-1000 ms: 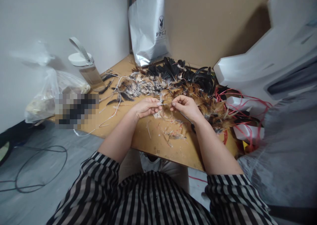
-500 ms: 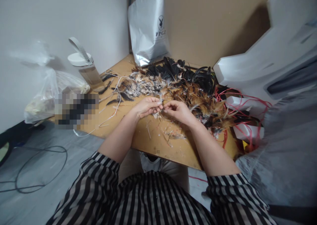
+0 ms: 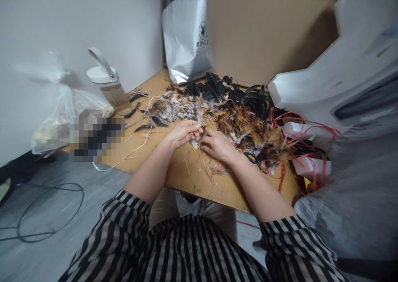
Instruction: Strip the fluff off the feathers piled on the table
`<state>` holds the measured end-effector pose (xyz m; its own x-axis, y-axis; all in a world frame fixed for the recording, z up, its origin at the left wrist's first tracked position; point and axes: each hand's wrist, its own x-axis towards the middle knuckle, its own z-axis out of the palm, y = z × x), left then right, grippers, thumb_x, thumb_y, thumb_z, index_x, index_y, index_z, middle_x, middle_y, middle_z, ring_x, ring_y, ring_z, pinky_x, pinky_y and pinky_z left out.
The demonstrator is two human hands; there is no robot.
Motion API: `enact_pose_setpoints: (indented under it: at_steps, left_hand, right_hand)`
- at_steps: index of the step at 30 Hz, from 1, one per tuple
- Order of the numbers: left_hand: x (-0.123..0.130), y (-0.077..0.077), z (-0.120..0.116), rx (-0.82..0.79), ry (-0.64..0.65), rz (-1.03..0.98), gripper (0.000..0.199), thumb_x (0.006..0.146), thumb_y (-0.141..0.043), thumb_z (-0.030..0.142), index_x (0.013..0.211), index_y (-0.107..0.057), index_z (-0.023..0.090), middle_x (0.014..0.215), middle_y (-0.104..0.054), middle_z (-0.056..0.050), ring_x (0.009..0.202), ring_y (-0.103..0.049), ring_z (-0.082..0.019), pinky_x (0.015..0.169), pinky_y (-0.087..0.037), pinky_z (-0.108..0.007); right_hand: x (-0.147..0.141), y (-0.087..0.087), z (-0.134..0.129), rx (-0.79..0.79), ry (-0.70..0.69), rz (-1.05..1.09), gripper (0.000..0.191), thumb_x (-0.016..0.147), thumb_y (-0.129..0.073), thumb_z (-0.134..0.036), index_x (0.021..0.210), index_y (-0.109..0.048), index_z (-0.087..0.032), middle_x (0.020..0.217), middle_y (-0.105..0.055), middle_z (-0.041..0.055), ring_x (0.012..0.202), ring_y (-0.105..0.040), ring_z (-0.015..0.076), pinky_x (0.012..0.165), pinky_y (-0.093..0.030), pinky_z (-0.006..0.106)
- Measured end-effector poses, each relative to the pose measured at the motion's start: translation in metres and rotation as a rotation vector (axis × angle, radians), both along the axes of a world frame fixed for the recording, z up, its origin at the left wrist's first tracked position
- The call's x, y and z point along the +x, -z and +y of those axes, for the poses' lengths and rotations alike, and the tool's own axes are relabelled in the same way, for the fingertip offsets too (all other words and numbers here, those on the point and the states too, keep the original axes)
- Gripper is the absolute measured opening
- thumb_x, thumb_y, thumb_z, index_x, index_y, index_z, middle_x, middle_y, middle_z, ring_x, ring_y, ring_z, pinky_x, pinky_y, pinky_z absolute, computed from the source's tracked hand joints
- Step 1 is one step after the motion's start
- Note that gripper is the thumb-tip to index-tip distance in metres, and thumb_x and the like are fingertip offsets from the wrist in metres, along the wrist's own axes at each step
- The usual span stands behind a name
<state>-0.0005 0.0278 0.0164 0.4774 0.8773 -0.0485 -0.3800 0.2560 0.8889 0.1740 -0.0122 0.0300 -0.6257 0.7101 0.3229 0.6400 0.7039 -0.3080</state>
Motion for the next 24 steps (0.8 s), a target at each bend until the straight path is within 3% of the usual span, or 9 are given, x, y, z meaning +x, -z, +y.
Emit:
enact_pose_setpoints:
  at_steps: [4, 7, 10, 13, 17, 24]
  left_hand:
    - [0.0, -0.001, 0.0, -0.022, -0.05, 0.008, 0.012, 0.069, -0.064, 0.016, 0.076, -0.06, 0.008, 0.072, -0.065, -0.006, 0.052, -0.056, -0.004, 0.046, -0.043, -0.012]
    - [0.0, -0.003, -0.001, -0.054, -0.053, 0.049, 0.013, 0.072, -0.062, 0.016, 0.082, -0.061, 0.007, 0.077, -0.066, -0.009, 0.055, -0.059, -0.006, 0.048, -0.045, -0.013]
    - [0.001, -0.004, -0.003, -0.068, -0.003, 0.061, 0.015, 0.072, -0.062, 0.015, 0.085, -0.061, 0.007, 0.085, -0.067, -0.011, 0.057, -0.06, -0.006, 0.05, -0.046, -0.013]
    - [0.003, -0.004, -0.007, -0.077, 0.079, 0.025, 0.014, 0.071, -0.062, 0.014, 0.084, -0.059, 0.008, 0.096, -0.065, -0.014, 0.059, -0.061, -0.007, 0.05, -0.047, -0.014]
    - [0.006, -0.002, -0.01, -0.093, 0.166, -0.001, 0.011, 0.072, -0.061, 0.013, 0.082, -0.058, 0.008, 0.101, -0.064, -0.016, 0.062, -0.062, -0.008, 0.054, -0.048, -0.015]
    - [0.01, -0.001, -0.011, -0.081, 0.197, 0.017, 0.012, 0.072, -0.062, 0.015, 0.082, -0.059, 0.008, 0.088, -0.067, -0.012, 0.058, -0.06, -0.006, 0.05, -0.045, -0.013]
  right_hand:
    - [0.001, 0.006, 0.009, -0.186, 0.1, 0.449, 0.013, 0.075, -0.055, -0.029, 0.075, -0.063, -0.019, 0.08, -0.057, 0.0042, 0.077, -0.052, 0.0148, 0.073, -0.041, 0.03]
    - [0.009, 0.002, 0.017, -0.478, 0.193, 0.87, 0.019, 0.071, -0.059, -0.037, 0.074, -0.057, -0.018, 0.077, -0.061, 0.0024, 0.065, -0.053, 0.0115, 0.06, -0.043, 0.025]
    - [0.018, -0.002, 0.02, -0.748, 0.192, 1.142, 0.023, 0.066, -0.065, -0.038, 0.073, -0.053, -0.019, 0.083, -0.063, 0.0012, 0.058, -0.053, 0.008, 0.05, -0.042, 0.02]
    - [0.023, -0.003, 0.021, -0.876, 0.158, 1.264, 0.025, 0.063, -0.069, -0.035, 0.072, -0.052, -0.02, 0.084, -0.064, 0.0, 0.061, -0.056, 0.0072, 0.051, -0.045, 0.018]
    - [0.023, -0.001, 0.022, -0.912, 0.151, 1.327, 0.023, 0.063, -0.069, -0.032, 0.073, -0.051, -0.02, 0.083, -0.065, -0.0004, 0.066, -0.059, 0.0085, 0.056, -0.049, 0.019]
    - [0.018, -0.001, 0.022, -0.947, 0.124, 1.317, 0.023, 0.063, -0.069, -0.03, 0.073, -0.051, -0.02, 0.081, -0.065, -0.0007, 0.067, -0.061, 0.0091, 0.059, -0.051, 0.02]
